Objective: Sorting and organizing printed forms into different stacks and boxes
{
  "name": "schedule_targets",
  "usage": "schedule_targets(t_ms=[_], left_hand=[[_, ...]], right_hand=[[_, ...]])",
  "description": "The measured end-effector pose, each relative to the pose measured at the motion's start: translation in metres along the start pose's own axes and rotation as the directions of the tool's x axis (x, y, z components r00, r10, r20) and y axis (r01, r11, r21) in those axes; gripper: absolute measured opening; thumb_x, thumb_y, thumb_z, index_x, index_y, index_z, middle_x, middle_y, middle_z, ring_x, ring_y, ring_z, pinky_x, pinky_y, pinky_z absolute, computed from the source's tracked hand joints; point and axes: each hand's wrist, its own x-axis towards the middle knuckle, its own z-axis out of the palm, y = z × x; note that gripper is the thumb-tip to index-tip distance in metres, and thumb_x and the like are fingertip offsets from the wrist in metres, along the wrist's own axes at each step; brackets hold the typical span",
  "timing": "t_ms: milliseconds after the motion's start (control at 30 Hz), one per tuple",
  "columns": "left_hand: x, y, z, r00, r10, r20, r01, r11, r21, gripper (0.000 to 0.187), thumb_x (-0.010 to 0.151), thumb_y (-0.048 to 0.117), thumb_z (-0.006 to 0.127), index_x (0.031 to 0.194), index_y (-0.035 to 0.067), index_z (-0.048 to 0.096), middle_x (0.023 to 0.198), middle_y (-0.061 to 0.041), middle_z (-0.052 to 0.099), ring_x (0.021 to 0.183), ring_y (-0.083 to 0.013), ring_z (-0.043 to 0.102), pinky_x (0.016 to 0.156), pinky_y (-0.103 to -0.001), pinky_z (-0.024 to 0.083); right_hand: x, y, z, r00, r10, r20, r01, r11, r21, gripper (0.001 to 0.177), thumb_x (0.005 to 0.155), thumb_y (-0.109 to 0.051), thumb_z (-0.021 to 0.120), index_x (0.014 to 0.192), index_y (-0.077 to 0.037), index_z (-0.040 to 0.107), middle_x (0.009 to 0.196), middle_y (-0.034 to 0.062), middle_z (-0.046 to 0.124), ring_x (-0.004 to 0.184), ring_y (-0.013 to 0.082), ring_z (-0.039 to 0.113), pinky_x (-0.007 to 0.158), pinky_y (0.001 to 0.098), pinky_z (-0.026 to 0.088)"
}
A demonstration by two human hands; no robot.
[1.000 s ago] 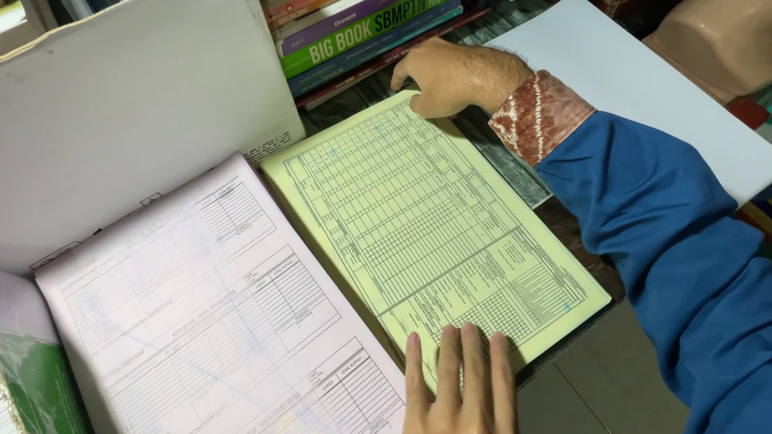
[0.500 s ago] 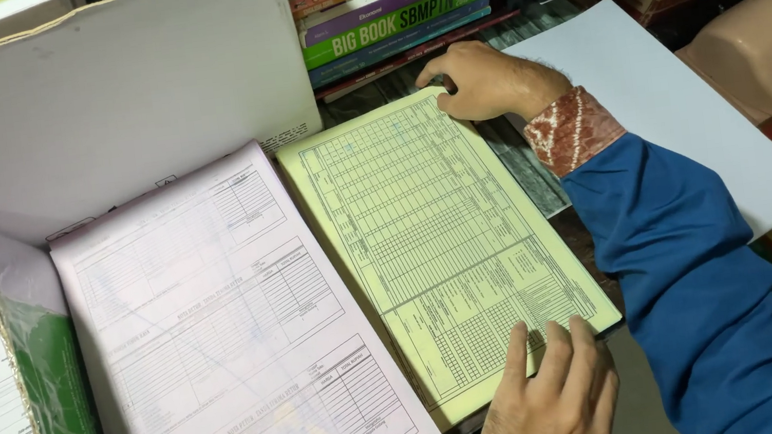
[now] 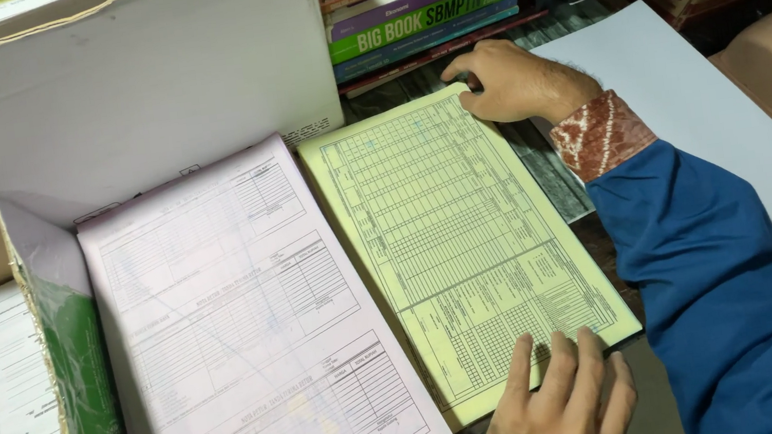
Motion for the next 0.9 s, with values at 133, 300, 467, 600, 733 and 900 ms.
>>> schedule_targets(t_ms=[133,300,467,600,733,900], left_hand=[[-0.007,-0.005,-0.019,0.992,-0.101,-0.073,0.117,0.962,0.248,0.016,0.108,0.02,0.06,0.104,0.016,0.075,0.106,-0.011,0.078,0.093,-0.0245,0.075,0.086,-0.043,0.058],[-0.026,-0.02,-0.035,0.991,-0.134,-0.023,0.132,0.914,0.383,0.012,0.104,0.017,0.062,0.099,0.014,0.073,0.105,-0.013,0.076,0.095,-0.0262,0.074,0.093,-0.052,0.058],[-0.039,-0.027,-0.034,0.988,-0.155,-0.021,0.15,0.897,0.416,0.011,0.102,0.018,0.064,0.097,0.011,0.071,0.098,-0.019,0.073,0.088,-0.0316,0.07,0.093,-0.057,0.057],[-0.047,-0.026,-0.029,0.987,-0.159,-0.028,0.157,0.903,0.399,0.015,0.1,0.012,0.056,0.095,0.01,0.07,0.098,-0.02,0.071,0.082,-0.0321,0.067,0.092,-0.06,0.056],[-0.053,-0.028,-0.025,0.989,-0.143,-0.03,0.144,0.918,0.369,0.014,0.101,0.012,0.058,0.099,0.009,0.071,0.1,-0.022,0.072,0.085,-0.0348,0.068,0.092,-0.063,0.055],[-0.045,-0.029,-0.031,0.989,-0.14,-0.035,0.143,0.919,0.368,0.017,0.1,0.009,0.054,0.095,0.008,0.071,0.098,-0.021,0.072,0.084,-0.0332,0.067,0.094,-0.062,0.055]], right_hand=[[-0.013,-0.012,-0.006,0.988,-0.069,-0.14,0.067,0.998,-0.023,0.049,0.099,-0.023,0.057,0.147,-0.011,0.056,0.126,0.0174,0.05,0.121,0.0377,0.053,0.098,0.0558,0.047],[-0.004,-0.005,0.002,0.954,-0.24,-0.179,0.238,0.971,-0.033,0.045,0.093,-0.011,0.058,0.137,-0.009,0.066,0.126,0.0156,0.061,0.121,0.0335,0.056,0.103,0.052,0.045],[-0.004,-0.013,0.006,0.947,-0.283,-0.152,0.28,0.959,-0.044,0.048,0.09,-0.004,0.052,0.135,-0.012,0.067,0.13,0.0144,0.061,0.129,0.0355,0.049,0.111,0.0571,0.035],[-0.014,-0.041,0.0,0.796,-0.52,-0.311,0.516,0.851,-0.104,0.031,0.093,-0.001,0.057,0.12,-0.002,0.073,0.113,0.0143,0.073,0.108,0.03,0.065,0.099,0.0485,0.051],[-0.023,-0.083,-0.002,0.8,-0.56,-0.214,0.538,0.828,-0.157,0.03,0.094,-0.002,0.06,0.121,-0.005,0.072,0.095,0.0094,0.073,0.086,0.0212,0.066,0.081,0.0361,0.059],[-0.003,-0.126,0.008,0.838,-0.543,0.057,0.524,0.771,-0.362,0.055,0.09,-0.01,0.069,0.143,-0.021,0.059,0.098,0.0057,0.07,0.089,0.0238,0.067,0.079,0.0412,0.059]])
